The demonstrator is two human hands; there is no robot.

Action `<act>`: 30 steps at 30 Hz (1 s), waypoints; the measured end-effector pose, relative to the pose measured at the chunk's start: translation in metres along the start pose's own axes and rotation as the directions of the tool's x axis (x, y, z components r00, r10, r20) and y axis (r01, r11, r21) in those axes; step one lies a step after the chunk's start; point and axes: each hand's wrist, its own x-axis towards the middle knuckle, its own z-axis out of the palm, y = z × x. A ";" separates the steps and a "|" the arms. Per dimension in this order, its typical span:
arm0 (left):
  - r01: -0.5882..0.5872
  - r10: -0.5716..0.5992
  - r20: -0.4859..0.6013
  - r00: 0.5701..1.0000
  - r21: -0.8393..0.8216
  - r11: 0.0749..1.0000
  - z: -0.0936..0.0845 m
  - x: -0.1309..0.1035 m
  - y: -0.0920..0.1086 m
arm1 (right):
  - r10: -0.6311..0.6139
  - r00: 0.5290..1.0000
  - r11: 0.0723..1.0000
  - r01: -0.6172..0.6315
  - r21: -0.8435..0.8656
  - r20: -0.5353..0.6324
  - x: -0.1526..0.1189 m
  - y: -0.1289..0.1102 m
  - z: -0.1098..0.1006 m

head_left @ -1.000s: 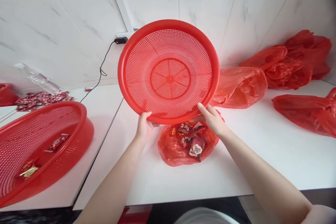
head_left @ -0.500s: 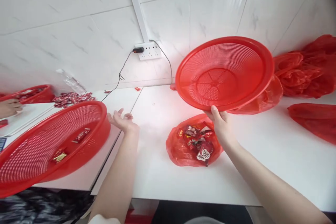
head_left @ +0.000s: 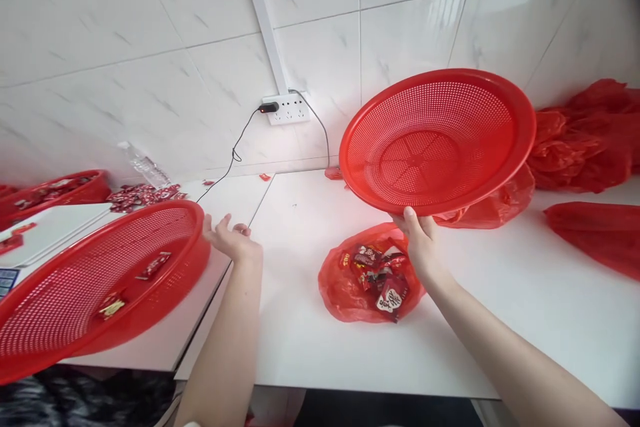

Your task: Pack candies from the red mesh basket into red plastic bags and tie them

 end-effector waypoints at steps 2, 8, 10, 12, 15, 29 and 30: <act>0.083 -0.083 -0.012 0.996 0.012 0.996 -0.001 0.005 0.000 | -0.006 1.000 1.000 0.006 0.005 0.012 0.000 0.002 0.000; -0.089 0.094 -0.127 0.987 0.045 0.995 -0.008 0.027 -0.001 | 0.054 0.999 0.999 -0.054 -0.011 0.001 -0.002 0.002 0.003; -0.146 0.151 -0.074 0.986 0.070 0.987 -0.008 0.030 -0.002 | 0.080 0.997 0.996 -0.080 -0.030 -0.010 -0.004 0.001 0.005; -0.174 0.175 -0.009 0.984 0.077 0.982 -0.005 0.023 -0.007 | 0.098 0.995 0.994 -0.098 -0.056 -0.005 -0.006 -0.001 0.006; -0.216 0.204 0.159 0.966 0.060 0.975 0.001 -0.002 -0.020 | 0.114 0.993 0.990 -0.111 -0.086 0.027 -0.009 -0.001 0.005; -0.017 -0.061 0.607 0.793 0.122 0.992 0.000 -0.078 -0.046 | 0.226 0.876 0.930 -0.324 0.173 0.427 0.001 -0.051 0.002; -0.003 -0.094 0.595 0.798 0.160 0.987 0.001 -0.076 -0.046 | 0.262 0.832 0.918 -0.372 0.140 0.490 0.000 -0.059 0.006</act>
